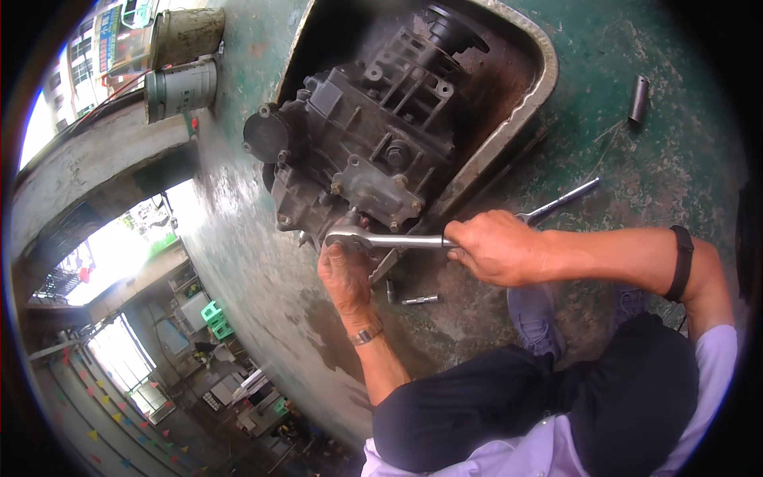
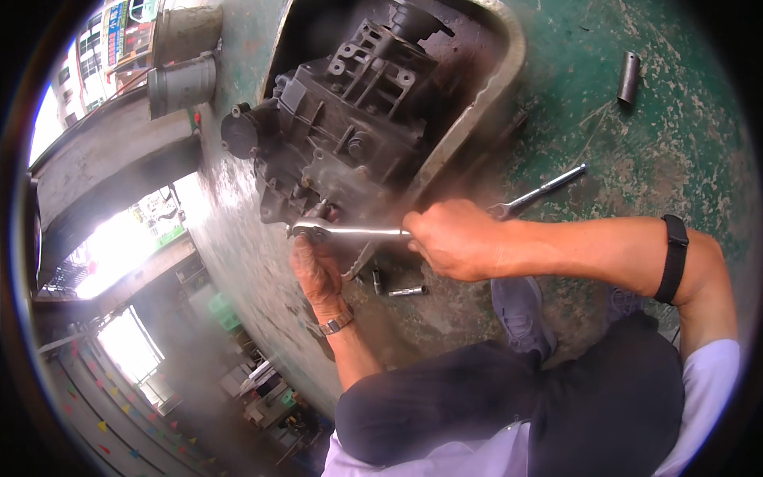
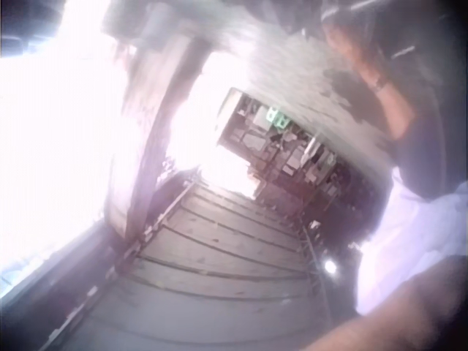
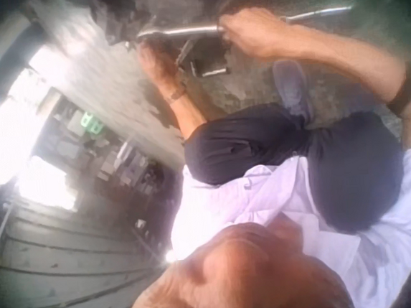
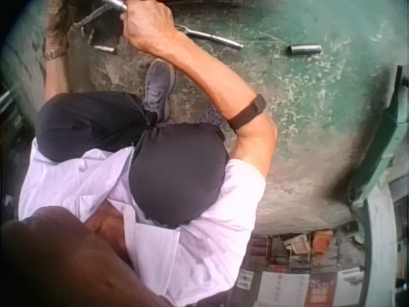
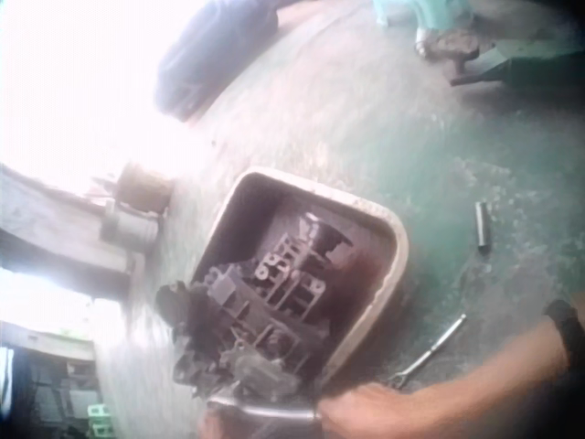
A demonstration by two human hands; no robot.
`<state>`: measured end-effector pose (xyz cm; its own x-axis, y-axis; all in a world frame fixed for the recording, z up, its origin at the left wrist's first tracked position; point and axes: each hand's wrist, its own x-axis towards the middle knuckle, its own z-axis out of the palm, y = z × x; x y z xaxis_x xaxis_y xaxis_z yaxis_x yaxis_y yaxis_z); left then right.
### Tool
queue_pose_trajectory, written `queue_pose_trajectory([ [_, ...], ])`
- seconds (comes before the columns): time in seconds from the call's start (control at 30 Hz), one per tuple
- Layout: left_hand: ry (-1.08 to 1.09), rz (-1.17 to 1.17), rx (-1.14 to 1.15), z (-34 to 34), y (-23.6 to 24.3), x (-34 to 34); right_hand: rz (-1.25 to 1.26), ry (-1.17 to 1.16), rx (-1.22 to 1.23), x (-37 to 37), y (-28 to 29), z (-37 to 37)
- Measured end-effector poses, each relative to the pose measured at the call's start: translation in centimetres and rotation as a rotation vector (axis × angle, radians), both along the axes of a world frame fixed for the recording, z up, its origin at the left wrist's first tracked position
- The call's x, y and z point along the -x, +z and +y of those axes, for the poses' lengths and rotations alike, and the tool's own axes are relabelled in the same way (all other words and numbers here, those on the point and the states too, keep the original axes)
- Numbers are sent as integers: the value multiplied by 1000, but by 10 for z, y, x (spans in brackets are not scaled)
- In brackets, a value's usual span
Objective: The person uses a ratchet wrench to loosen and remove bolts from a mechanical component placed in a metal tray. They then flip the component over and continue working on the opposite side.
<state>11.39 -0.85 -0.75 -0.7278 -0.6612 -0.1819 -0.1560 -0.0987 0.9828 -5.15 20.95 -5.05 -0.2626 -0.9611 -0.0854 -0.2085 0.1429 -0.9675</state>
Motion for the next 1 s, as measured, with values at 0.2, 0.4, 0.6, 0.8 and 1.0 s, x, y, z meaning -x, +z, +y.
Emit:
queue_pose_trajectory([
  [0.2, 11, -78, 38, -5, 11, 9, -426, 326, -139, -51, -12, -19],
  [0.4, -80, -17, -44, -12, 7, -1, -30, 245, -228, 49, 22, -5],
  [0.6, 46, 101, -86, 4, -2, 3, 782, -44, 327, 133, 85, -75],
  [0.8, 35, -17, 22, 5, 0, 4, 577, -74, 133, 98, 19, -33],
  [1.0, -27, -220, 130, -4, 14, 8, -364, 308, -250, -36, -12, -2],
])
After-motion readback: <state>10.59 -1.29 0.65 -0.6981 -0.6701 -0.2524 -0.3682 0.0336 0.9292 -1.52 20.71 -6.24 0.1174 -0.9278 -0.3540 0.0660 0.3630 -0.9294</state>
